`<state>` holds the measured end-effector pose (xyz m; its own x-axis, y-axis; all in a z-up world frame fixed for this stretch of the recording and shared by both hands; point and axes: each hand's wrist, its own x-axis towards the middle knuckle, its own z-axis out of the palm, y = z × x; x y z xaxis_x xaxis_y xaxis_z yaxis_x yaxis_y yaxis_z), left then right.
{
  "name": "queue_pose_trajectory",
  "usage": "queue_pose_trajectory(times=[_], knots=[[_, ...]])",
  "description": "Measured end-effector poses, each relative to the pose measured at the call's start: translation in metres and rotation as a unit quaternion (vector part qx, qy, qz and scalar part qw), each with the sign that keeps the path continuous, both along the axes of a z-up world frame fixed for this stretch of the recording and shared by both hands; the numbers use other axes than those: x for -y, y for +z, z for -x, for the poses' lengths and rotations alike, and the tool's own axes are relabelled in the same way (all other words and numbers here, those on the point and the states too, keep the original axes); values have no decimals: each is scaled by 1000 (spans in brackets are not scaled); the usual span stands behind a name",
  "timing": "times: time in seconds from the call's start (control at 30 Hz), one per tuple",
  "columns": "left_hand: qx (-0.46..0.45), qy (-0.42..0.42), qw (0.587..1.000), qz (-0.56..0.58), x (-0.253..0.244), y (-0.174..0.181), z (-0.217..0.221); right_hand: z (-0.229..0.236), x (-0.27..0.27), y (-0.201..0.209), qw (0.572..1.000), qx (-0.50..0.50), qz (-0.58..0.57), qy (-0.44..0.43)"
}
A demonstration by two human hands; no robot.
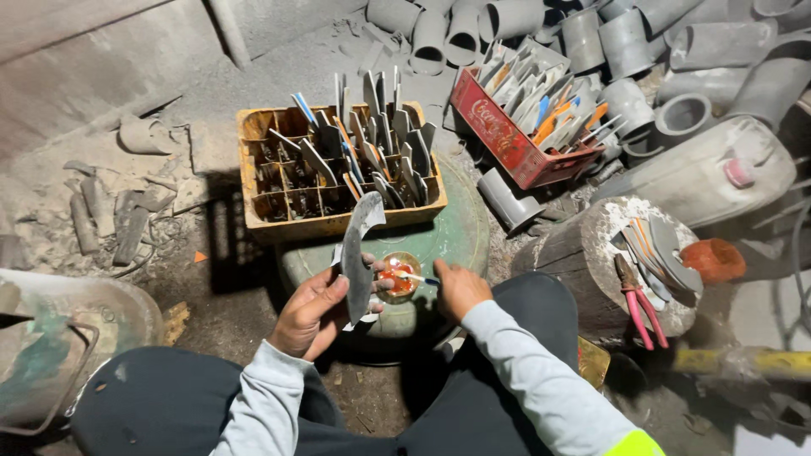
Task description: The person sits on the floor and applies a reddish liquid to curved ceramic pieces using a toothbrush. They repeatedly dip the brush into a small container, paint the surface of each piece, and place it into a crate. The person also briefly handles a small tin and a pair of pliers.
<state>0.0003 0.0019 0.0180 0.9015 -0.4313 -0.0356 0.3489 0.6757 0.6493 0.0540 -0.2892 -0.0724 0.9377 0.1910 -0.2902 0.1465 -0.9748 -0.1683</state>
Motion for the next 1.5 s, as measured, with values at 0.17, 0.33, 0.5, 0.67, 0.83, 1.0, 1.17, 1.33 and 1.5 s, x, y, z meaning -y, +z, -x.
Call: queue_pose_trajectory(times=[0.17,0.33,0.5,0.67,0.83,1.0,1.17,1.33,1.5], knots=[[-16,4,1000,6,0,-17,-3,-9,-21,-20,997,52,24,59],[-11,22,999,-30,-6,-23,-4,-15,-15,9,1000,0,-9,5],[11,26,999,-43,-4,-24,-5,-4,23,36,990,22,-139,-33],[-20,-2,1000,-16,11,-34,-1,23,33,49,857,-79,-455,-227],[-44,-36,998,10,29,-43,2,51,3,74,873,122,-449,-147],[-39,-49,998,28,34,-44,9,55,-28,95,897,214,-368,-120],[-45,-38,997,53,34,-47,8,56,-31,106,894,187,-398,-85],[-59,-22,997,49,33,-46,10,59,-33,103,885,251,-388,-56],[-30,-43,996,72,32,-40,11,47,-22,102,899,206,-371,-111]])
